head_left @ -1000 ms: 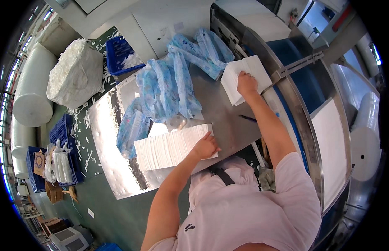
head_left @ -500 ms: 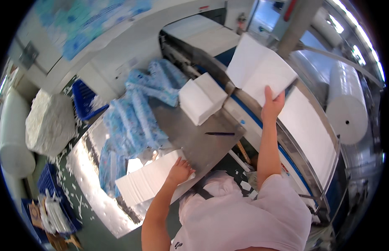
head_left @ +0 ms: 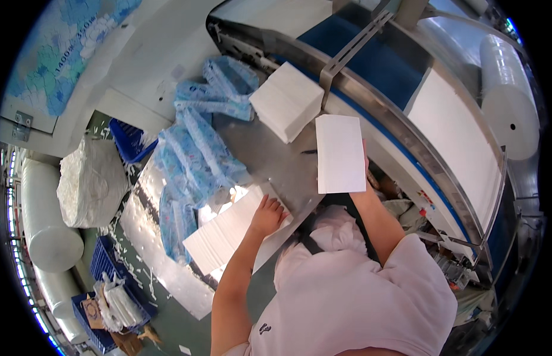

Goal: The person folds stacks of white tissues and places them into blue and white plastic packaging sleeves. They repeatedly pick up stacks of tissues, fold them, and insert them into the sleeves on a metal table in a factory setting.

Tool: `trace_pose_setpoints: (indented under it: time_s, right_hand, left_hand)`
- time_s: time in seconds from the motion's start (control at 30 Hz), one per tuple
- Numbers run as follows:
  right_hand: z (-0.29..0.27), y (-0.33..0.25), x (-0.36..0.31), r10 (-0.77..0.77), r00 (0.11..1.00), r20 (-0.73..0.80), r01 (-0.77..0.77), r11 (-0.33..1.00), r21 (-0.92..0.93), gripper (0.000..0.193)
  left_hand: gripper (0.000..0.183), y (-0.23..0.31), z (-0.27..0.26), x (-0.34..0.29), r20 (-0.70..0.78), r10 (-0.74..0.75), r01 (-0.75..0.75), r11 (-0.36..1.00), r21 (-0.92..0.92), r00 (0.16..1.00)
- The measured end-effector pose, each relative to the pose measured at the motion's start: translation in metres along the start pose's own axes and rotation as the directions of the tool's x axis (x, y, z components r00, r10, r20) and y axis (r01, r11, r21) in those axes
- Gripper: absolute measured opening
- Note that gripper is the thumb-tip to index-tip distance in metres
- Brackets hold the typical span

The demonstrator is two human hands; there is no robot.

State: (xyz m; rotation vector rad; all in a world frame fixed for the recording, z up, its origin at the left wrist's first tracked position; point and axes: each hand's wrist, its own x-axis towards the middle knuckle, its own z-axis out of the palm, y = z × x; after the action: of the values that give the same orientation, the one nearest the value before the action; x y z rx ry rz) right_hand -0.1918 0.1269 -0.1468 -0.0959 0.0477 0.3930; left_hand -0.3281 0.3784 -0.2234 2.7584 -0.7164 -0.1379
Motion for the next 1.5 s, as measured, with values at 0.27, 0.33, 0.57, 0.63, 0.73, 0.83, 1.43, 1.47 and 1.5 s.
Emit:
trace_pose_setpoints:
  time_s: [0.27, 0.33, 0.57, 0.63, 0.73, 0.83, 1.43, 1.47, 1.5]
  right_hand:
    - [-0.048, -0.008, 0.004, 0.231, 0.911, -0.341, -0.394, 0.728, -0.561, 0.066]
    - [-0.039, 0.010, 0.004, 0.175, 0.878, -0.445, -0.464, 0.536, -0.705, 0.046]
    - [-0.075, 0.110, -0.004, 0.035, 0.912, -0.408, -0.285, -0.662, -0.693, 0.037]
    - [-0.074, 0.131, -0.005, 0.093, 0.883, -0.461, -0.293, -0.658, -0.693, 0.037]
    - [-0.085, 0.150, -0.006, 0.140, 0.873, -0.467, -0.298, -0.604, -0.739, 0.035]
    - [-0.093, 0.159, -0.006, 0.168, 0.864, -0.475, -0.295, -0.596, -0.747, 0.033]
    - [-0.130, 0.168, -0.005, 0.218, 0.853, -0.475, -0.391, -0.338, -0.856, 0.059]
    - [-0.123, 0.167, -0.002, 0.261, 0.789, -0.556, -0.448, -0.375, -0.812, 0.058]
    - [-0.110, 0.165, 0.000, 0.301, 0.717, -0.629, -0.494, -0.418, -0.762, 0.057]
  left_hand:
    - [0.032, 0.002, 0.003, 0.000, -0.047, 0.002, -0.004, 0.999, -0.031, 0.999]
    - [0.028, 0.002, 0.002, 0.000, -0.034, -0.011, 0.010, 0.999, -0.033, 0.999]
    - [0.021, 0.000, 0.000, -0.006, -0.123, 0.005, -0.017, 0.995, -0.097, 0.992]
    - [0.019, 0.000, -0.005, -0.009, -0.167, -0.014, -0.006, 0.993, -0.119, 0.986]
    - [0.022, 0.003, -0.019, -0.023, -0.310, -0.161, 0.109, 0.978, -0.178, 0.937]
    - [0.032, -0.014, -0.025, -0.067, -0.520, -0.408, 0.316, 0.912, -0.261, 0.751]
    - [0.053, -0.060, -0.025, -0.262, -0.399, -0.832, 0.861, -0.170, -0.479, -0.386]
    - [0.055, -0.059, -0.022, -0.265, -0.237, -0.884, 0.838, -0.253, -0.483, -0.403]
    - [0.057, -0.060, -0.014, -0.274, -0.069, -0.907, 0.812, -0.336, -0.477, -0.416]
